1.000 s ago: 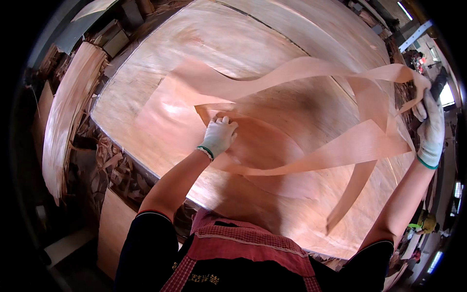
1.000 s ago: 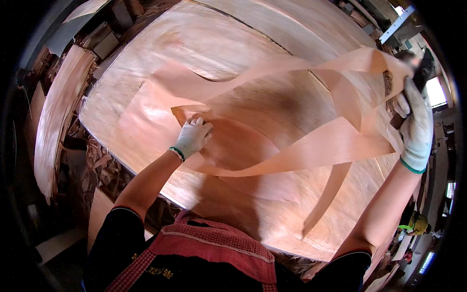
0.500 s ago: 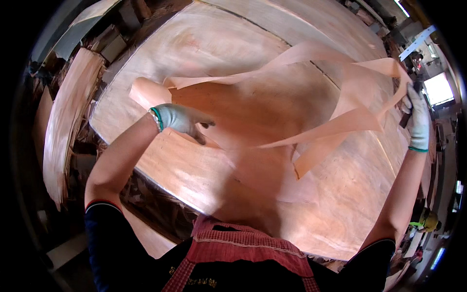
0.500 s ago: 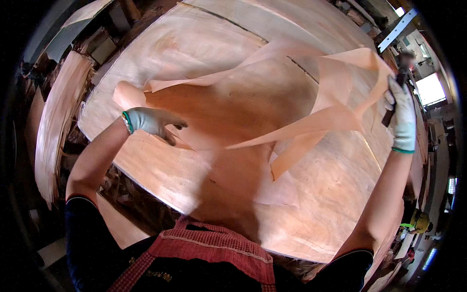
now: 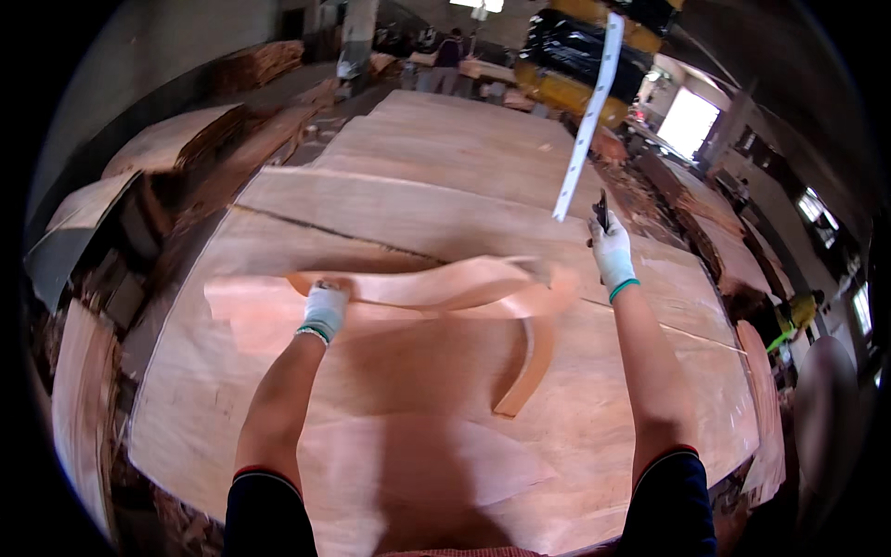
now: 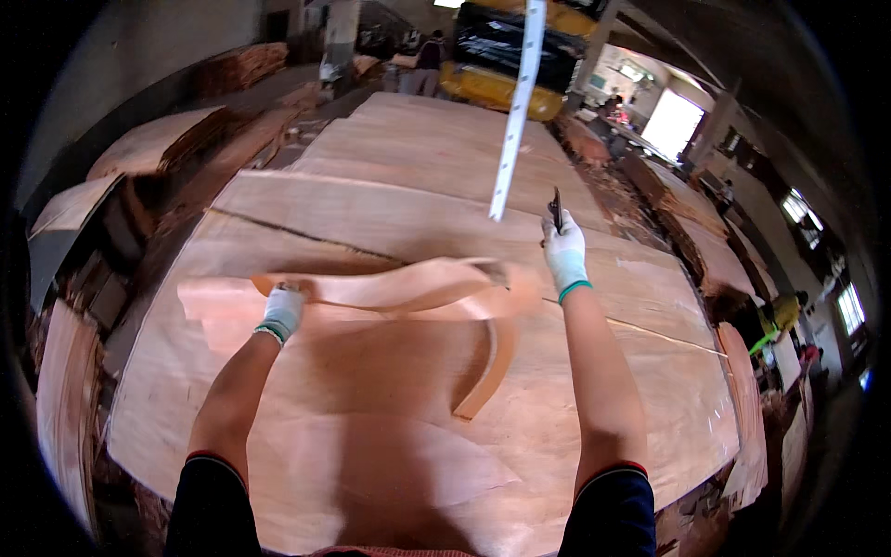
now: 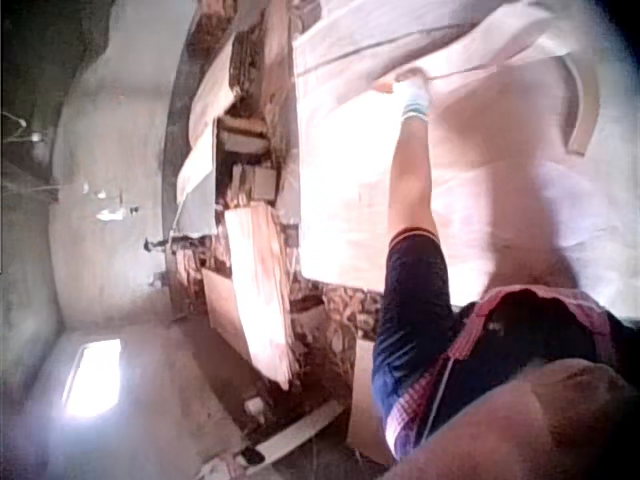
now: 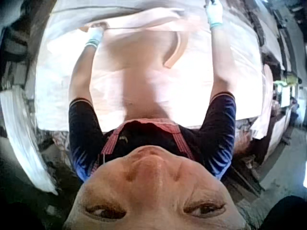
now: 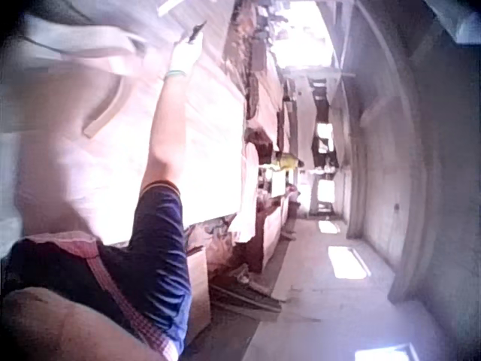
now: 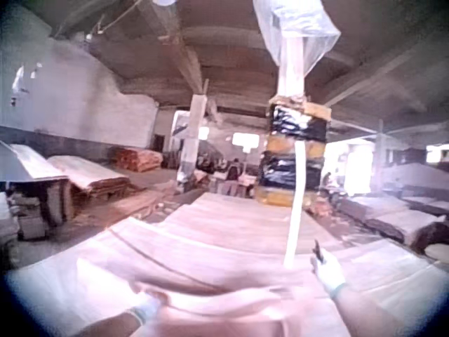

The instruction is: The person prepares thin wood veneer sheets by hand-trimming edges with a small blade, taping sections together, and measuring with a ruler before moving the large sheets across a metal table in a workshop environment.

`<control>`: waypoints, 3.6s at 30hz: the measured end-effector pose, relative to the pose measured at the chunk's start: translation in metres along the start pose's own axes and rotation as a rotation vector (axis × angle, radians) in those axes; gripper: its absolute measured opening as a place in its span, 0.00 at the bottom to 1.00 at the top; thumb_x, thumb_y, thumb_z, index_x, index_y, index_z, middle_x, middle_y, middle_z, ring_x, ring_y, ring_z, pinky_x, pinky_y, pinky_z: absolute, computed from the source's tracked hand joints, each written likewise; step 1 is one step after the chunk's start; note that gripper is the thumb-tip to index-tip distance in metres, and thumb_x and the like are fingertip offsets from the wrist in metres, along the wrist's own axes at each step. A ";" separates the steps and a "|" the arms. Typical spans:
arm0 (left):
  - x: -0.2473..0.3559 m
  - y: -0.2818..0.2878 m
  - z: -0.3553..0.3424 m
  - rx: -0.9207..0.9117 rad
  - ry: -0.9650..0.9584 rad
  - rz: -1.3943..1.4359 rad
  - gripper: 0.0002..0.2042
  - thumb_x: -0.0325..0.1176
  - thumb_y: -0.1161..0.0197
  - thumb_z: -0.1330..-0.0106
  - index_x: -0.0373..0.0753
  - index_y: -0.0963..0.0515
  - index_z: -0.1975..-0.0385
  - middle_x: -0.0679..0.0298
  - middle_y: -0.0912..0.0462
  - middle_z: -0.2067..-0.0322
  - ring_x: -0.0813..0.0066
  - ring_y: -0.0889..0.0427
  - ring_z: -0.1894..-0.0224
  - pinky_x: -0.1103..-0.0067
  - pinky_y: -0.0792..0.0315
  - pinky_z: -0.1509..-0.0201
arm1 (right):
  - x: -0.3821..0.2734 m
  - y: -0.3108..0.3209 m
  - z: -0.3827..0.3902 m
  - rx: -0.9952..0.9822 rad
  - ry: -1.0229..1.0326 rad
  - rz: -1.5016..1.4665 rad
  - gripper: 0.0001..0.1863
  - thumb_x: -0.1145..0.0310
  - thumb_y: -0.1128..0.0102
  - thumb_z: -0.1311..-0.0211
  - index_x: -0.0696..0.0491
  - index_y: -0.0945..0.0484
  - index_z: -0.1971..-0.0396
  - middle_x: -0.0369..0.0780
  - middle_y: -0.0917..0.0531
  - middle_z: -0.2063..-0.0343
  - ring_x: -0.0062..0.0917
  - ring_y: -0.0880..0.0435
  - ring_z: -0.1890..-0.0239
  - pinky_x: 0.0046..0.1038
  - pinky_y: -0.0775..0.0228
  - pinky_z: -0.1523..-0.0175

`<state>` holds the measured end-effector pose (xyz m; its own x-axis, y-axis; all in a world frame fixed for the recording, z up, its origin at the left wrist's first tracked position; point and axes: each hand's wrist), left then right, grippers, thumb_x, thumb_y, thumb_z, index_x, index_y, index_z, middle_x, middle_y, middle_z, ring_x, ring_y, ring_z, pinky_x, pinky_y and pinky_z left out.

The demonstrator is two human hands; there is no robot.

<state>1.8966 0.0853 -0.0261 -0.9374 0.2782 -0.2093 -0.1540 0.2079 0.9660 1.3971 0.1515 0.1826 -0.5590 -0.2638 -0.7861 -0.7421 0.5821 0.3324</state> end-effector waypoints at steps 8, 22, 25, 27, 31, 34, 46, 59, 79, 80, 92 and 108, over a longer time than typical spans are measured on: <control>0.179 0.298 -0.040 0.552 -0.475 1.666 0.16 0.36 0.45 0.30 0.29 0.25 0.54 0.59 0.19 0.57 0.68 0.22 0.54 0.73 0.29 0.50 | -0.106 0.047 0.013 0.151 -0.020 -0.406 0.21 0.55 0.47 0.31 0.60 0.22 0.56 0.41 0.17 0.63 0.19 0.20 0.69 0.21 0.30 0.71; 0.210 0.307 0.036 -0.075 -0.362 1.896 0.12 0.34 0.43 0.31 0.30 0.22 0.60 0.64 0.19 0.68 0.80 0.23 0.65 0.82 0.28 0.57 | -0.242 0.016 0.018 -0.215 0.068 -0.197 0.15 0.59 0.49 0.33 0.56 0.22 0.60 0.34 0.18 0.71 0.16 0.25 0.74 0.20 0.34 0.70; 0.209 0.276 0.058 -0.323 -0.351 2.010 0.14 0.35 0.43 0.32 0.30 0.23 0.55 0.63 0.19 0.65 0.77 0.22 0.63 0.80 0.28 0.53 | -0.246 0.013 0.036 -0.112 0.070 -0.305 0.11 0.63 0.48 0.34 0.55 0.25 0.70 0.34 0.20 0.78 0.15 0.27 0.79 0.20 0.36 0.74; 0.199 0.240 0.055 -0.454 -0.379 2.035 0.16 0.36 0.42 0.32 0.29 0.25 0.53 0.61 0.19 0.63 0.74 0.22 0.61 0.79 0.29 0.50 | -0.230 0.004 0.060 -0.066 0.026 -0.350 0.11 0.63 0.48 0.34 0.55 0.26 0.72 0.34 0.22 0.80 0.15 0.29 0.80 0.20 0.38 0.76; 0.140 0.178 0.031 -0.150 -0.310 1.506 0.29 0.44 0.40 0.34 0.30 0.35 0.39 0.55 0.26 0.47 0.67 0.27 0.44 0.78 0.36 0.39 | -0.208 -0.011 0.136 -0.043 0.033 -0.408 0.08 0.66 0.45 0.33 0.56 0.27 0.69 0.32 0.25 0.81 0.13 0.29 0.81 0.18 0.40 0.77; 0.160 0.279 0.052 -0.036 -0.228 1.871 0.31 0.43 0.41 0.34 0.30 0.38 0.36 0.55 0.29 0.42 0.68 0.33 0.38 0.76 0.39 0.35 | -0.191 0.009 0.179 0.003 -0.163 -0.353 0.07 0.67 0.44 0.34 0.56 0.26 0.67 0.33 0.23 0.79 0.13 0.28 0.79 0.17 0.39 0.76; 0.222 0.355 0.132 -0.467 -0.459 2.482 0.16 0.34 0.48 0.29 0.34 0.33 0.46 0.57 0.23 0.52 0.70 0.23 0.50 0.76 0.27 0.45 | -0.235 0.049 0.272 0.277 0.224 -0.366 0.07 0.79 0.47 0.34 0.59 0.25 0.58 0.37 0.21 0.76 0.14 0.26 0.78 0.16 0.33 0.73; 0.214 0.270 0.333 -0.277 -0.090 2.102 0.05 0.26 0.43 0.32 0.34 0.22 0.62 0.68 0.20 0.68 0.83 0.23 0.64 0.83 0.27 0.59 | -0.201 0.078 0.416 -0.416 -0.469 -0.624 0.26 0.77 0.48 0.35 0.58 0.40 0.38 0.39 0.19 0.72 0.15 0.28 0.79 0.16 0.37 0.77; -0.017 -0.037 0.333 0.267 0.244 0.788 0.07 0.35 0.38 0.41 0.42 0.22 0.66 0.59 0.22 0.61 0.56 0.26 0.54 0.62 0.35 0.48 | -0.121 -0.246 0.617 -0.693 -1.044 -0.432 0.09 0.69 0.44 0.36 0.61 0.26 0.69 0.41 0.20 0.76 0.22 0.22 0.76 0.24 0.31 0.72; -0.021 -0.046 0.319 0.258 0.240 0.790 0.07 0.35 0.38 0.41 0.42 0.22 0.66 0.59 0.22 0.61 0.56 0.26 0.54 0.62 0.35 0.48 | -0.124 -0.260 0.613 -0.622 -1.137 -0.483 0.09 0.69 0.44 0.36 0.61 0.26 0.68 0.40 0.20 0.75 0.21 0.22 0.77 0.23 0.31 0.73; -0.032 -0.084 0.324 0.051 -0.014 0.481 0.28 0.47 0.36 0.41 0.42 0.29 0.42 0.57 0.39 0.33 0.54 0.44 0.31 0.60 0.55 0.27 | -0.075 -0.251 0.586 -0.601 -0.326 0.309 0.09 0.73 0.42 0.44 0.62 0.25 0.65 0.47 0.20 0.76 0.33 0.20 0.75 0.33 0.29 0.68; 0.139 -0.053 0.323 0.017 -0.277 0.546 0.34 0.47 0.46 0.34 0.33 0.46 0.33 0.54 0.49 0.30 0.57 0.51 0.28 0.60 0.61 0.25 | -0.023 -0.109 0.573 -0.689 -0.508 0.285 0.15 0.61 0.41 0.36 0.60 0.25 0.71 0.50 0.22 0.78 0.36 0.21 0.74 0.34 0.29 0.66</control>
<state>1.8753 0.4157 -0.1552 -0.7634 0.5814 0.2815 0.3328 -0.0195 0.9428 1.7031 0.5347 -0.1341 -0.6462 0.2867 -0.7073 -0.7489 -0.0601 0.6599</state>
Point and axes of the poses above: each hand's wrist, its own z-axis away from the middle knuckle, its own y-axis out of the back of the hand, x = y × z
